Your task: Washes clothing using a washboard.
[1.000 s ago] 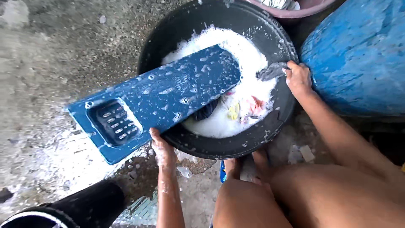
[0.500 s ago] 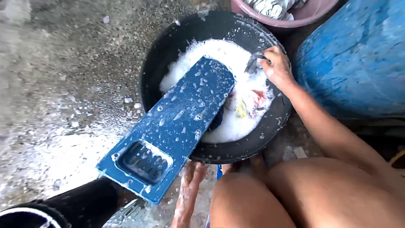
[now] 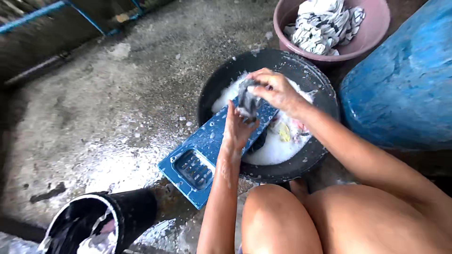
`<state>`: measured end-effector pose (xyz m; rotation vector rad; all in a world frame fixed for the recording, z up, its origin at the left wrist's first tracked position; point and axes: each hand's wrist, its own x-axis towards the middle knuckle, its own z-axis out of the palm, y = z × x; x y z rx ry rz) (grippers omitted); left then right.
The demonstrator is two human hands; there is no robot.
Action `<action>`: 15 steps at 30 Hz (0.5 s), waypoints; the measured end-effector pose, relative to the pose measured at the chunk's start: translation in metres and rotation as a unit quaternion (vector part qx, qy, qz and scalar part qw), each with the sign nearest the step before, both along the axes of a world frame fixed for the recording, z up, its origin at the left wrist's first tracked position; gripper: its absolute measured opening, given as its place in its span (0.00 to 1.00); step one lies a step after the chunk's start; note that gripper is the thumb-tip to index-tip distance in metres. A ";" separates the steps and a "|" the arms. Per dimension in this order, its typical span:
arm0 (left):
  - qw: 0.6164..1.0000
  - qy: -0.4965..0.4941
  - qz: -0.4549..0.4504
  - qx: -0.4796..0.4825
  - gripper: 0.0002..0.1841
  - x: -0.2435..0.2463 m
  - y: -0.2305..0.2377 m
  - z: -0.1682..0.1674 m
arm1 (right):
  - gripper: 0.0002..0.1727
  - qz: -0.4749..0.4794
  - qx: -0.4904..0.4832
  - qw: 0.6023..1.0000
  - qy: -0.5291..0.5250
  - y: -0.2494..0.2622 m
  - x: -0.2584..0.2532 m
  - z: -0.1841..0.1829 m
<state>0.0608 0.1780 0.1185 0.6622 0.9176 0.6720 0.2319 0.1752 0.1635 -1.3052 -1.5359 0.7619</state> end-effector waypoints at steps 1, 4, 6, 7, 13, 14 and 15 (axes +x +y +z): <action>1.000 -0.015 0.019 0.009 0.32 0.007 0.003 -0.001 | 0.12 0.004 0.030 0.999 -0.016 0.001 -0.009 -0.005; 0.993 0.006 0.091 0.076 0.16 0.012 0.013 -0.009 | 0.14 -0.056 0.016 0.997 0.056 0.002 -0.014 -0.017; 0.983 0.086 0.069 0.145 0.16 -0.003 0.018 -0.008 | 0.15 -0.113 -0.073 0.979 0.150 0.005 -0.002 -0.033; 0.975 0.134 0.035 0.175 0.16 -0.017 0.018 -0.008 | 0.15 -0.122 -0.119 0.965 0.197 0.004 0.005 -0.044; 0.777 0.492 -0.175 0.352 0.24 -0.050 0.011 -0.061 | 0.21 -0.083 -0.223 0.963 0.124 -0.038 0.045 -0.094; 0.746 0.528 -0.182 0.363 0.24 -0.051 0.006 -0.064 | 0.21 -0.094 -0.208 0.971 0.063 -0.058 0.057 -0.094; 0.728 0.555 -0.181 0.361 0.25 -0.047 0.001 -0.058 | 0.20 -0.116 -0.173 0.978 0.023 -0.081 0.072 -0.095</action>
